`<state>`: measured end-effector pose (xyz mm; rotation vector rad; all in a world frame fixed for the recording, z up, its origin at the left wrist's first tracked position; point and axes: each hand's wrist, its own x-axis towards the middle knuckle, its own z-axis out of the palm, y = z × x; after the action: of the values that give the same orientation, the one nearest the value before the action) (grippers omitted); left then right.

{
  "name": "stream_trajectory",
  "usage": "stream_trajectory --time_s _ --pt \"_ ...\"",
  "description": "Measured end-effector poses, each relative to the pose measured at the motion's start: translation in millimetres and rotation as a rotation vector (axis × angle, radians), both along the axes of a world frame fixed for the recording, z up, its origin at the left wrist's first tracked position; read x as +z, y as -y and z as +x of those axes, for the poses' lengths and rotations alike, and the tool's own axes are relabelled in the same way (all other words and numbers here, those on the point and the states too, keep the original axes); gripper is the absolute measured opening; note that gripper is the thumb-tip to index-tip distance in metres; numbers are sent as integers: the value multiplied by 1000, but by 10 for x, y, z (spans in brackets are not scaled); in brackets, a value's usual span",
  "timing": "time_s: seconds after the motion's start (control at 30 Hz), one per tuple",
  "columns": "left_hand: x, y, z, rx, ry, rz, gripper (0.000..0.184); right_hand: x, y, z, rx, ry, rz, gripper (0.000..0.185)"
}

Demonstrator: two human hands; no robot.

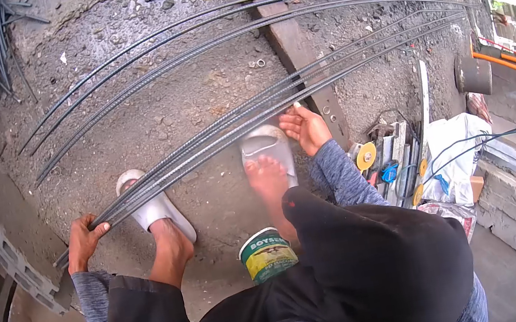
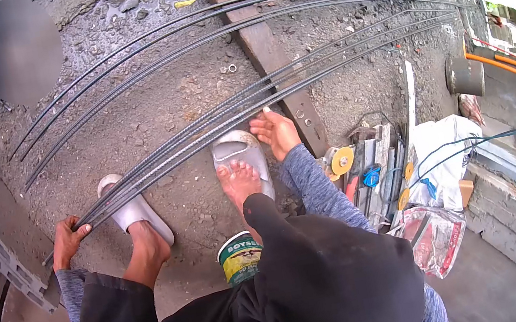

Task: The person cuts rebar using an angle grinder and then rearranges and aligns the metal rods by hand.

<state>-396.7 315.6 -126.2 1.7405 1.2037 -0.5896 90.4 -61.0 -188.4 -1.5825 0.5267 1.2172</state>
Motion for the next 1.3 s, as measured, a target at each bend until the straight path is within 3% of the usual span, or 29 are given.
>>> stream_trajectory --time_s 0.03,0.13,0.2,0.27,0.47,0.53,0.77,1.3 --pt "48 6 49 -10 -23 7 46 86 27 63 123 42 -161 34" --pt "-13 43 17 -29 -19 35 56 490 4 469 746 698 -422 48" --pt "-14 62 5 -70 -18 67 59 485 177 957 1121 1300 -466 75" --pt "-1 76 3 -104 -28 88 60 546 94 1326 1402 1281 -715 92" --pt "-22 86 -29 -123 -49 139 62 304 -172 1936 1958 1245 -728 95" --pt "-33 151 10 -97 -3 169 64 287 -209 1976 2009 1182 -640 85" --pt "-25 116 -37 -116 -6 130 51 231 -162 1938 2042 1150 -713 55" --pt "9 26 -99 2 44 -8 42 285 -488 1870 2145 883 -885 67"
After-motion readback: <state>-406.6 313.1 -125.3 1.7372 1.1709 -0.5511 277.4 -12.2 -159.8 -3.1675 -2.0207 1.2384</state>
